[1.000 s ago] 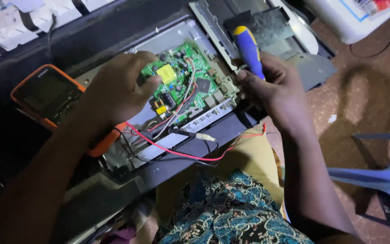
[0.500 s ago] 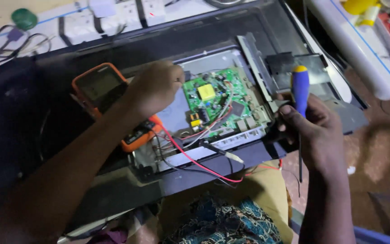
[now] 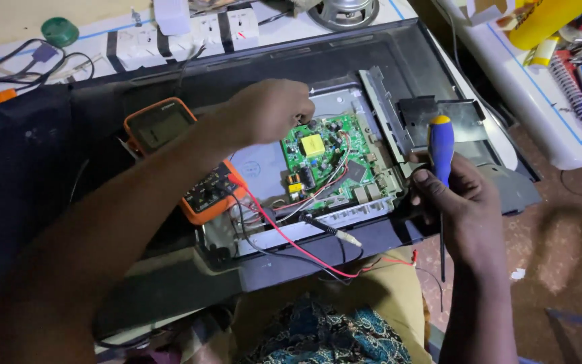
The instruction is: Inspecting and testing a TV circuit board using a multimeter and a screwdriver to diagnose faults.
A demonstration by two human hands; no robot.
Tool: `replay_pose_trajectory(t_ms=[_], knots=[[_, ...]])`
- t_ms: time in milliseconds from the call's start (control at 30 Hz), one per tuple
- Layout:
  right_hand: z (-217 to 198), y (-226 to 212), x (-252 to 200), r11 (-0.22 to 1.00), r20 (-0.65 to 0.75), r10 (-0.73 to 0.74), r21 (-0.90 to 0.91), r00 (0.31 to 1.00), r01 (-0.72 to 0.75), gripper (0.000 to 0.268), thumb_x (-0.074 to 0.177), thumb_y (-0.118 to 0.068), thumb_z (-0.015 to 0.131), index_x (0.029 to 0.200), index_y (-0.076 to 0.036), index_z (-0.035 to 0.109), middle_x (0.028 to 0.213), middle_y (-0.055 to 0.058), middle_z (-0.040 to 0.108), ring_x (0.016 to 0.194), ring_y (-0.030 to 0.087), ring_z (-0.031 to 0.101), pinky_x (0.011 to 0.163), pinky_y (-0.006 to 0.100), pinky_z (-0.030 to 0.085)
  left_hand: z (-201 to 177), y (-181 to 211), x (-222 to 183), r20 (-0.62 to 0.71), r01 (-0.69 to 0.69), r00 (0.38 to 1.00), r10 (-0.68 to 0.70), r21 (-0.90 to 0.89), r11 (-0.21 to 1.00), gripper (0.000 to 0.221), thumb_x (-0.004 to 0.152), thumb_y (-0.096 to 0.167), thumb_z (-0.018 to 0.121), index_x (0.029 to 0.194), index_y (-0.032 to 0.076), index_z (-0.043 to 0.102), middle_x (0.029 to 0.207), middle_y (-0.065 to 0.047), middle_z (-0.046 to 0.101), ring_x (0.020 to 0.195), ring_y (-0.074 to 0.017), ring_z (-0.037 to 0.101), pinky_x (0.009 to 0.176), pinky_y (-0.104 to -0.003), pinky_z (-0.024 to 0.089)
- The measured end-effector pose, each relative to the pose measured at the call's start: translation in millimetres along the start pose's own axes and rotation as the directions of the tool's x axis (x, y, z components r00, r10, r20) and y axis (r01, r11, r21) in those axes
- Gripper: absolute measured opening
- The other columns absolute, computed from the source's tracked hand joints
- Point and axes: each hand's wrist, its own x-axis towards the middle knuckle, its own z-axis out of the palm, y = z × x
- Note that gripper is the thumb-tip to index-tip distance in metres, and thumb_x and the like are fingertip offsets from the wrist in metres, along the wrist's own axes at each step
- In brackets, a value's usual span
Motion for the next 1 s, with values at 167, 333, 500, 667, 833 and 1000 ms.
replay_pose_trajectory(t_ms=[167,333,500,667,833,1000], knots=[[-2,2,-1,0.999,-0.019,-0.012,-0.037,1.000,0.012,0.029,0.101,-0.019,0.072,0.127,-0.008,0.075,0.080,0.002,0.066,0.064,0.009,0.061,0.051,0.020,0.042,-13,8,-13,-0.016,0.001,1.000,-0.003,-0.135,0.991,0.025,0.095,-0.009,0.056,0.094,0.005,0.077,0.101,-0.007,0.068,0.088,-0.0233,0.065,0.065,-0.040,0.047],[-4,7,-1,0.999,0.021,-0.002,-0.050,1.000,0.003,0.032,0.101,-0.019,0.072,0.131,-0.008,0.074,0.089,0.001,0.070,0.069,0.009,0.064,0.054,0.019,0.045,11,2,-27,-0.320,-0.110,0.946,0.052,-0.169,0.979,0.027,0.097,-0.008,0.048,0.079,0.011,0.045,0.079,0.000,0.042,0.071,-0.0180,0.037,0.058,-0.037,0.029],[-1,6,-2,1.000,-0.010,-0.006,-0.002,1.000,0.006,0.029,0.100,-0.020,0.074,0.126,-0.007,0.075,0.072,0.003,0.063,0.057,0.009,0.056,0.047,0.019,0.038,16,6,-23,-0.360,0.009,0.933,0.012,0.057,0.998,0.020,0.098,-0.002,0.058,0.084,0.008,0.048,0.073,-0.010,0.052,0.063,-0.0276,0.047,0.051,-0.046,0.036],[3,-3,-3,0.992,-0.046,0.057,-0.106,0.997,-0.062,0.030,0.100,-0.018,0.073,0.129,-0.009,0.076,0.082,0.002,0.067,0.066,0.011,0.061,0.054,0.022,0.043,10,6,-22,-0.324,-0.070,0.942,0.087,0.064,0.995,0.017,0.097,-0.003,0.056,0.095,0.008,0.069,0.077,-0.010,0.056,0.066,-0.0302,0.053,0.053,-0.046,0.040],[4,-1,-4,0.939,0.069,-0.058,-0.336,0.996,0.078,0.011,0.099,-0.021,0.077,0.096,-0.013,0.069,0.087,-0.003,0.053,0.085,0.012,0.046,0.075,0.029,0.032,5,2,-26,-0.331,-0.171,0.928,0.173,0.035,0.985,0.024,0.101,-0.003,0.058,0.086,0.007,0.074,0.074,-0.007,0.053,0.062,-0.0265,0.052,0.047,-0.041,0.035],[0,14,-1,0.702,0.374,-0.242,-0.570,0.895,0.428,0.028,0.074,-0.013,0.087,0.102,-0.012,0.085,0.106,0.003,0.083,0.099,0.022,0.075,0.081,0.035,0.055,1,6,-29,-0.451,-0.111,0.889,0.077,-0.048,0.993,0.033,0.100,-0.006,0.056,0.076,0.009,0.038,0.060,0.001,0.028,0.049,-0.0146,0.024,0.046,-0.038,0.017]])
